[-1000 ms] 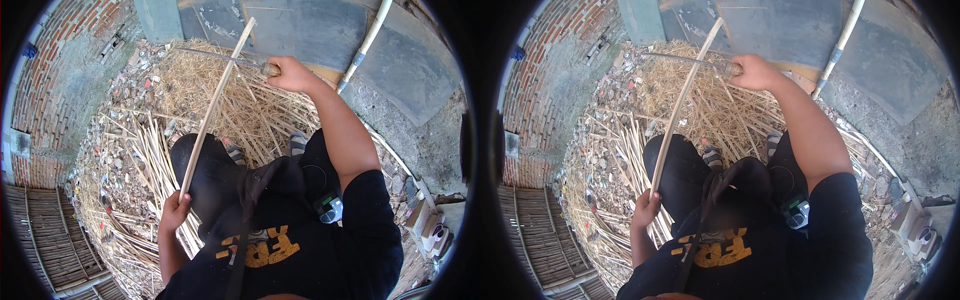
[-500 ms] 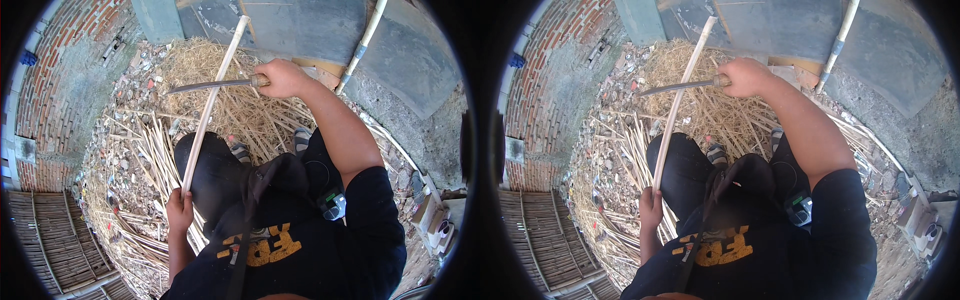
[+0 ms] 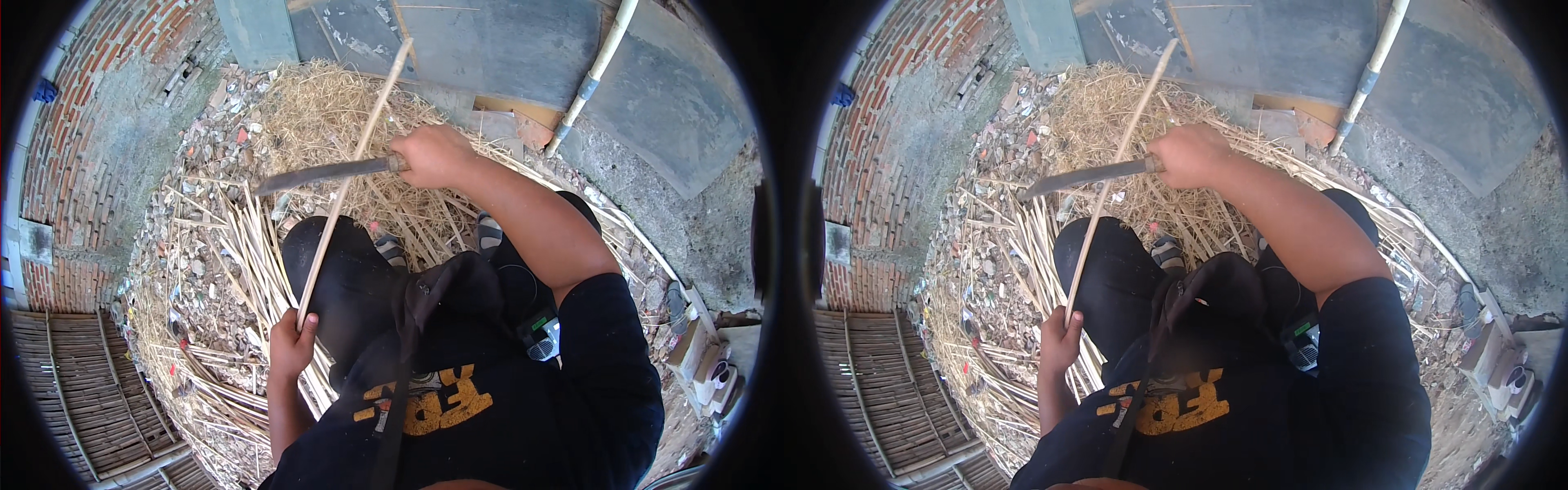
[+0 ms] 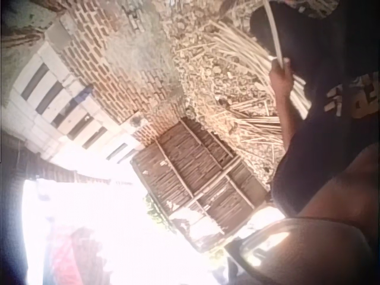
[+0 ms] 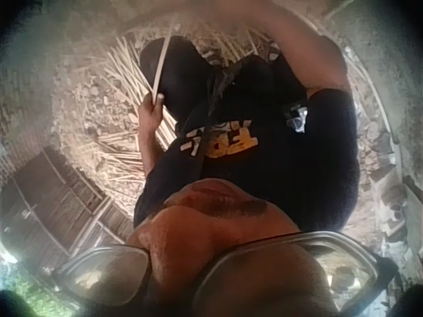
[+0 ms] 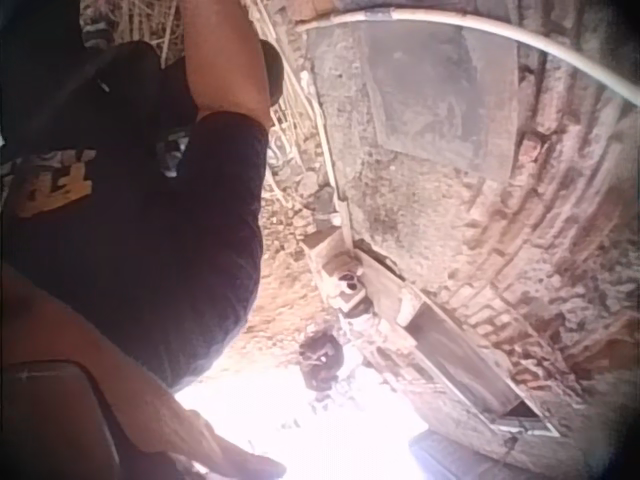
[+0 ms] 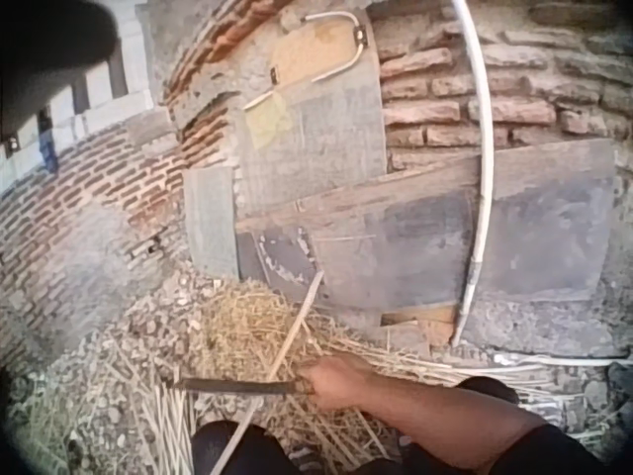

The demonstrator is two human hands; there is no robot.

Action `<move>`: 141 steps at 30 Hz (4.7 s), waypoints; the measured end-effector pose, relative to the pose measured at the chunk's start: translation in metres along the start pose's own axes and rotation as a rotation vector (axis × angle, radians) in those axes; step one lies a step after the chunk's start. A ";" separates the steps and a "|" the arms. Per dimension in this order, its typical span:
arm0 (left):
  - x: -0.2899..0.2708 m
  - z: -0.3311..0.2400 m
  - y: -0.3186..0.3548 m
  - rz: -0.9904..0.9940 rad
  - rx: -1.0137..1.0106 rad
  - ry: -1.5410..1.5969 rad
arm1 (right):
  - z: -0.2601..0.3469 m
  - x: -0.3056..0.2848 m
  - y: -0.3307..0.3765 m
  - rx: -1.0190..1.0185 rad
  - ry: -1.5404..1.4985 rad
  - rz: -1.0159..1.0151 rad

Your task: The person strips layers from a bamboo stick using a blade.

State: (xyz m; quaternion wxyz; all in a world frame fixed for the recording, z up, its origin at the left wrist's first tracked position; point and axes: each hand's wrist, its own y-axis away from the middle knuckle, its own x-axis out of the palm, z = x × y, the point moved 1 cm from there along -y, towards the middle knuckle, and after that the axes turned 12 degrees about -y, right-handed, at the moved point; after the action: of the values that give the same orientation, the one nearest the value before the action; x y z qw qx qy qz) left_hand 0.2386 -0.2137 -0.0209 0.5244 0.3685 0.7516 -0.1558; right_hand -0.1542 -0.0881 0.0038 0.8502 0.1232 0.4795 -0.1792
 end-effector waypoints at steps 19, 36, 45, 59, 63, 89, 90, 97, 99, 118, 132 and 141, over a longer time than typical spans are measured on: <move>0.024 -0.009 0.004 -0.056 -0.031 -0.087 | -0.030 0.009 -0.003 -0.064 -0.251 0.219; 0.020 0.000 -0.007 -0.005 -0.022 0.037 | -0.049 0.009 -0.025 0.147 -0.457 0.149; 0.020 0.015 -0.008 0.042 0.015 0.196 | -0.031 -0.016 -0.009 -0.036 -0.202 -0.066; 0.014 0.014 -0.012 0.170 -0.020 0.338 | 0.034 -0.032 0.035 -0.059 0.137 0.064; 0.021 0.023 -0.009 0.139 -0.002 0.334 | 0.041 -0.011 0.027 -0.126 0.099 0.166; 0.017 -0.018 -0.004 -0.038 0.000 -0.035 | -0.004 0.022 -0.009 0.024 -0.159 -0.024; 0.016 -0.016 -0.002 -0.048 0.003 -0.093 | -0.005 0.022 -0.007 -0.003 -0.108 -0.043; 0.022 -0.005 0.003 -0.054 0.023 -0.025 | 0.018 0.022 -0.002 -0.087 -0.062 0.024; 0.021 -0.006 0.001 -0.065 0.028 -0.026 | 0.020 0.027 -0.003 -0.112 -0.039 0.071; 0.003 -0.006 -0.011 0.074 0.046 0.085 | -0.062 0.020 -0.027 0.126 -0.196 -0.247; 0.007 0.006 -0.015 0.149 0.004 0.223 | -0.040 0.018 -0.023 0.092 -0.242 -0.057; 0.015 0.007 -0.009 0.133 0.029 0.193 | 0.003 0.015 -0.005 0.018 -0.110 0.097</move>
State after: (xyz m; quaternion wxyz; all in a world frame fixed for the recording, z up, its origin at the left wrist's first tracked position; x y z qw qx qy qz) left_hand 0.2338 -0.2181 -0.0388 0.4536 0.4385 0.7700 -0.0954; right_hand -0.1464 -0.0963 -0.0079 0.8817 0.1440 0.4240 -0.1486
